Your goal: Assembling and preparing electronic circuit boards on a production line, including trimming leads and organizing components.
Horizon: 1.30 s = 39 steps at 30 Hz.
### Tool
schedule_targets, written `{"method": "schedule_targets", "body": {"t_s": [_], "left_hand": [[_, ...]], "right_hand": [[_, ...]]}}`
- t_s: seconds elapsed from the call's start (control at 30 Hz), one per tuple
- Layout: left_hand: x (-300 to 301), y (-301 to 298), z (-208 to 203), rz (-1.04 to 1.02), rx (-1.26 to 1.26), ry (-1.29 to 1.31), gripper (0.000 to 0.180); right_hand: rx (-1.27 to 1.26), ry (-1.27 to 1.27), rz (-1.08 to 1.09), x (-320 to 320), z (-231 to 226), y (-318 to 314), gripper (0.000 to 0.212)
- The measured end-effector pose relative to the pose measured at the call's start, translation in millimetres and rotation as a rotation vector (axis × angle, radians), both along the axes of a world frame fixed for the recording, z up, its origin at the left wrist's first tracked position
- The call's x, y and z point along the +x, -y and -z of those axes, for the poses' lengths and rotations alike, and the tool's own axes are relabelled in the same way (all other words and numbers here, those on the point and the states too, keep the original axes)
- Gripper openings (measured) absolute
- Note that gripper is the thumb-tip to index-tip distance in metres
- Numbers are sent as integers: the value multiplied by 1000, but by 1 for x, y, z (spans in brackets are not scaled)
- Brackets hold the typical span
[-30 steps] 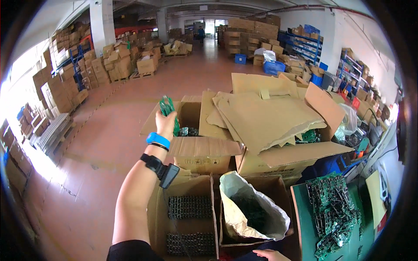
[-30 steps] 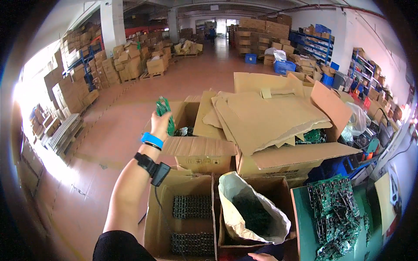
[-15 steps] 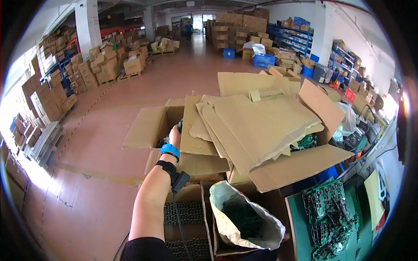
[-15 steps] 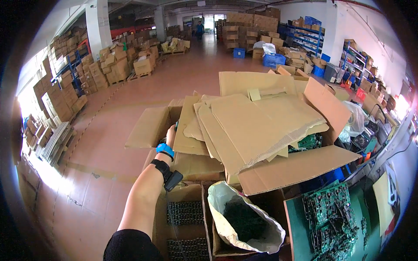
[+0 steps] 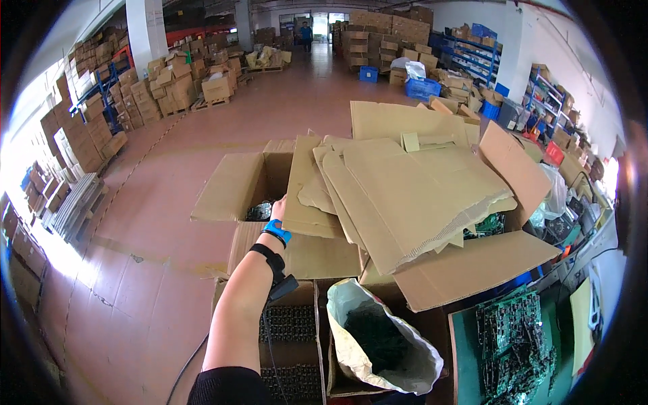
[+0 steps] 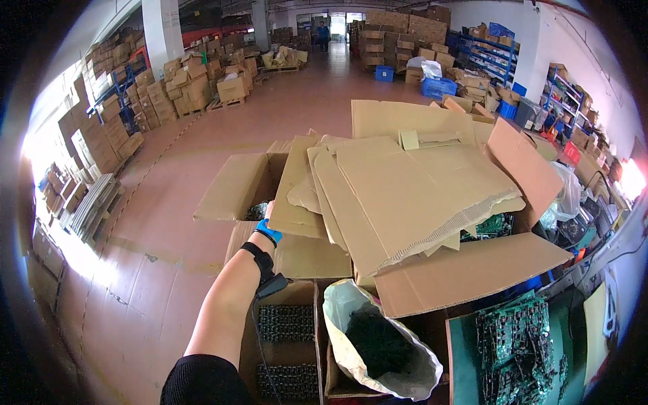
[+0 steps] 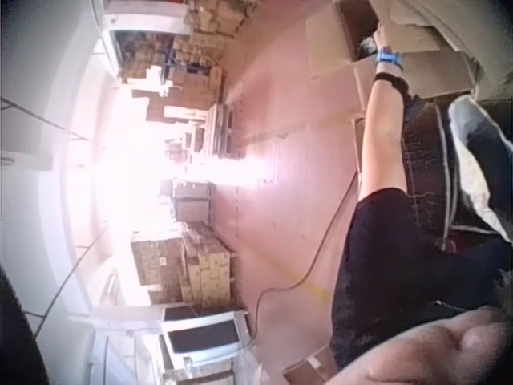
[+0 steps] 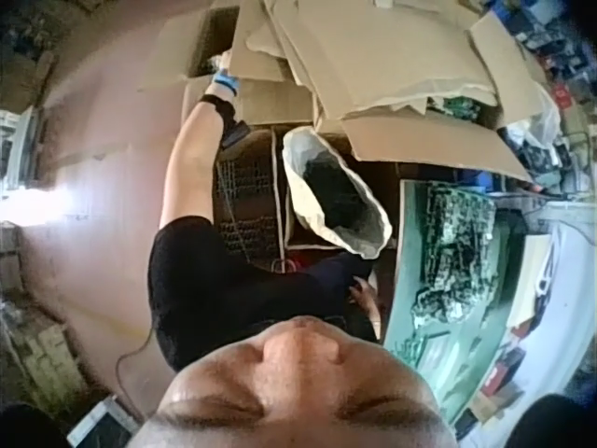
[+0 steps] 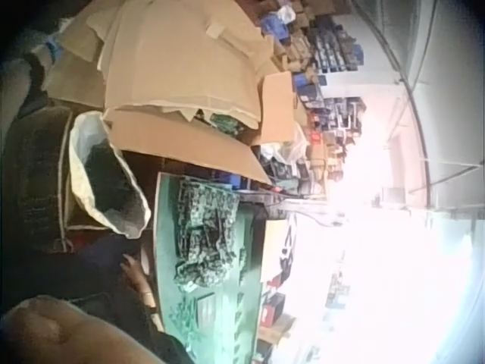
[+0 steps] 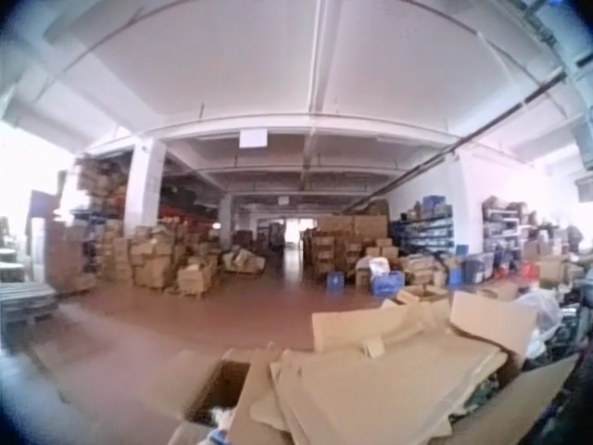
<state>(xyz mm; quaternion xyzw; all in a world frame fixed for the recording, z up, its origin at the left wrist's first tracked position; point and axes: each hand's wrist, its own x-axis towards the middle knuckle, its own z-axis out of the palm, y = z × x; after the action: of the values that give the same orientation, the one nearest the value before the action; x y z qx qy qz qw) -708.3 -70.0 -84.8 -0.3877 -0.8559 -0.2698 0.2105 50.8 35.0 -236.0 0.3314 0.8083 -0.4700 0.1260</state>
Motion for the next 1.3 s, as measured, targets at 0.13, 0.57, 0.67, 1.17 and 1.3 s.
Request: {"method": "schedule_targets", "body": {"t_s": [0.13, 0.57, 0.67, 1.17, 1.3], "left_hand": [[1, 6, 3, 32, 7, 44, 22], [125, 67, -103, 31, 371, 57, 23], [199, 99, -113, 31, 557, 26, 18], [396, 198, 156, 218, -741, 869, 43], [471, 187, 158, 329, -419, 1167, 57]], "right_hand": [[24, -4, 21, 10, 7, 6, 42], [140, 51, -25, -30, -76, 33, 45], [87, 114, 83, -53, -103, 44, 35], [253, 83, 38, -55, -130, 76, 31], [169, 64, 101, -55, -124, 80, 38]]}}
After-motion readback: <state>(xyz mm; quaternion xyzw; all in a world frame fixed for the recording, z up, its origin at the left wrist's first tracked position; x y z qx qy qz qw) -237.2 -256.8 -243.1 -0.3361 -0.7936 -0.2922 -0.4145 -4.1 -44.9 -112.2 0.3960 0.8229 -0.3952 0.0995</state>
